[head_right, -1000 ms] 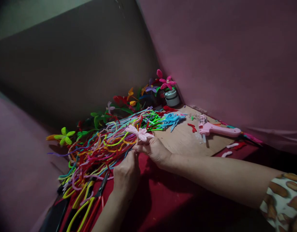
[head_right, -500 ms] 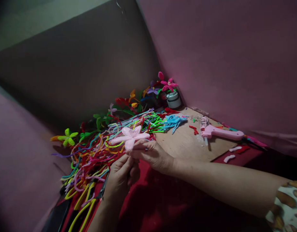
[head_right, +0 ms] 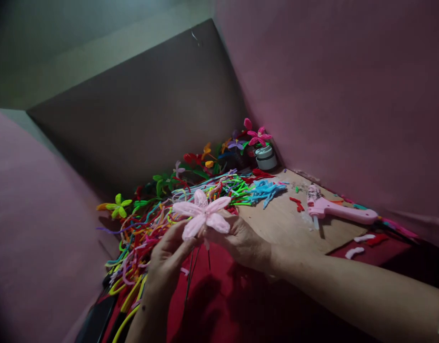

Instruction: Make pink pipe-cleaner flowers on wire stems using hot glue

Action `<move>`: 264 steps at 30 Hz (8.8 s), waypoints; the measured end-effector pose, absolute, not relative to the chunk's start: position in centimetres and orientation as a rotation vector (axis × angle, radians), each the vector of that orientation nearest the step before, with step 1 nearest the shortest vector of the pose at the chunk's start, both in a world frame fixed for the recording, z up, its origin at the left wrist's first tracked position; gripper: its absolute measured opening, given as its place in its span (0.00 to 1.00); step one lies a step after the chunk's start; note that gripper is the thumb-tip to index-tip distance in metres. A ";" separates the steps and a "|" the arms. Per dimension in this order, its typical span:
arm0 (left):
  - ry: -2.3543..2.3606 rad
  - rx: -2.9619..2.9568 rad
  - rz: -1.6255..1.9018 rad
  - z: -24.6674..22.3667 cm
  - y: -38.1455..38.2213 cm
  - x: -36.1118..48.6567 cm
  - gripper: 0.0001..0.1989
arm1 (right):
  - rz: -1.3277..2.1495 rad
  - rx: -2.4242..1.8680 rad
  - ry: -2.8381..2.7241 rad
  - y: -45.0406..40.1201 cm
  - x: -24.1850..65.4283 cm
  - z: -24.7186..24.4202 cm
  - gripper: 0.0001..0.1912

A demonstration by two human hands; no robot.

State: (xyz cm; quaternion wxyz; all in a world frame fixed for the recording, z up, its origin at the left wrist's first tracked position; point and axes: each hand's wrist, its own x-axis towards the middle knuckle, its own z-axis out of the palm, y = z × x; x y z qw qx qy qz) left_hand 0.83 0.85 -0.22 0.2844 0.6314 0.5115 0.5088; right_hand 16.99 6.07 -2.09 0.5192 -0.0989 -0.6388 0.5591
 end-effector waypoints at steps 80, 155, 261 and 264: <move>1.127 2.409 0.900 7.9 0.1 -1.9 0.10 | 2.085 0.093 -1.501 4.5 17.3 -2.0 0.06; 1.416 1.293 1.529 1.1 2.0 -0.9 0.13 | 1.540 -0.229 -1.536 6.4 17.1 -2.1 0.10; 1.620 1.732 1.759 -2.6 3.1 1.7 0.09 | 1.868 -0.303 -1.172 10.7 15.6 -5.2 0.04; 1.661 1.879 1.747 -2.9 3.4 1.8 0.06 | 1.835 -0.312 -1.207 10.7 15.6 -5.2 0.04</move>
